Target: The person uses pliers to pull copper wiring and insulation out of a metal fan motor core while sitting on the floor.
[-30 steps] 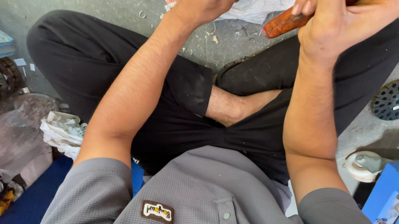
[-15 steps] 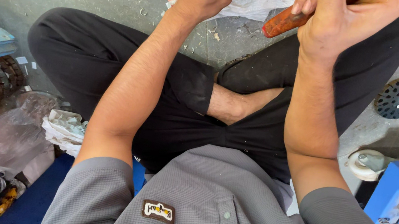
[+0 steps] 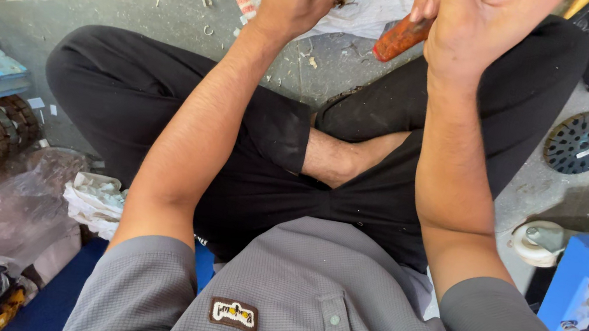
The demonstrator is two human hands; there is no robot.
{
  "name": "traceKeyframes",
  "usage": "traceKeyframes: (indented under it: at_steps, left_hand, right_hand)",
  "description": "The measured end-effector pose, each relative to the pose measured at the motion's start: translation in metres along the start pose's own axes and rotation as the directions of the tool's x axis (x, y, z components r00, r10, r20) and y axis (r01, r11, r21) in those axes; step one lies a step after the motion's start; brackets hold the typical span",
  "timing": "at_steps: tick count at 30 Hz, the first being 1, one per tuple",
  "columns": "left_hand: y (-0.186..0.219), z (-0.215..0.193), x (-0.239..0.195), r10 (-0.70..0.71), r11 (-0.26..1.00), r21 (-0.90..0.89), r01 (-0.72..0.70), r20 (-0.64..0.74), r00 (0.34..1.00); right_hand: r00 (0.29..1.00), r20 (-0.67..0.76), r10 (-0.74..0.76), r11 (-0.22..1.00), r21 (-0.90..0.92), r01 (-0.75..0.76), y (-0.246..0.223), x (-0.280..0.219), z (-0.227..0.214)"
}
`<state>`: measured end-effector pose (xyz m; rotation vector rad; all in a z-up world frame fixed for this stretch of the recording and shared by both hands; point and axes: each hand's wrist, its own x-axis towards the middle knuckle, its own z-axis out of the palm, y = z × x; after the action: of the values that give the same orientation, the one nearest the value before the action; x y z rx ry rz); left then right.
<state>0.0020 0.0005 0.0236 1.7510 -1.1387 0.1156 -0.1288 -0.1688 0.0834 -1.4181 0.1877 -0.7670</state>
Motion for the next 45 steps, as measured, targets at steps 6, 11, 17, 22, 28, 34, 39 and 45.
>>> traceKeyframes:
  at_steps: [6,11,17,22,28,34,39,45]
  left_hand:
    - [0.003,0.0,0.003,-0.056,0.995,-0.081,0.052,-0.046,0.997]
    - [0.001,0.0,-0.001,-0.211,0.976,-0.049,0.21,-0.001,0.978]
    - [-0.001,0.003,-0.001,-0.07,0.997,-0.041,0.069,-0.023,0.997]
    - [-0.001,0.005,-0.001,-0.199,0.97,-0.15,0.194,-0.019,0.98]
    - [0.003,-0.006,-0.004,-0.116,0.988,-0.099,0.117,0.016,0.993]
    - [0.001,-0.002,-0.006,-0.156,0.98,-0.124,0.154,-0.006,0.988]
    - [0.005,-0.007,0.0,-0.096,0.988,-0.119,0.097,0.016,0.995]
    - [0.003,-0.004,-0.006,-0.111,0.989,-0.094,0.112,0.017,0.994]
  right_hand:
    - [0.985,0.136,0.11,0.948,-0.312,-0.063,-0.076,0.013,-0.05]
    - [0.921,0.208,0.33,0.765,-0.631,-0.131,-0.157,0.018,-0.093]
    - [0.866,0.223,0.447,0.597,-0.796,-0.103,-0.205,0.031,-0.095]
    - [0.871,0.186,0.455,0.523,-0.847,-0.093,-0.223,0.032,-0.09]
    - [0.825,0.237,0.513,0.495,-0.867,-0.059,-0.215,0.042,-0.062]
    - [0.834,0.193,0.516,0.457,-0.886,-0.078,-0.226,0.041,-0.061]
    - [0.8,0.242,0.549,0.46,-0.887,-0.048,-0.223,0.031,-0.05]
    - [0.794,0.206,0.571,0.477,-0.871,-0.117,-0.224,0.029,-0.049]
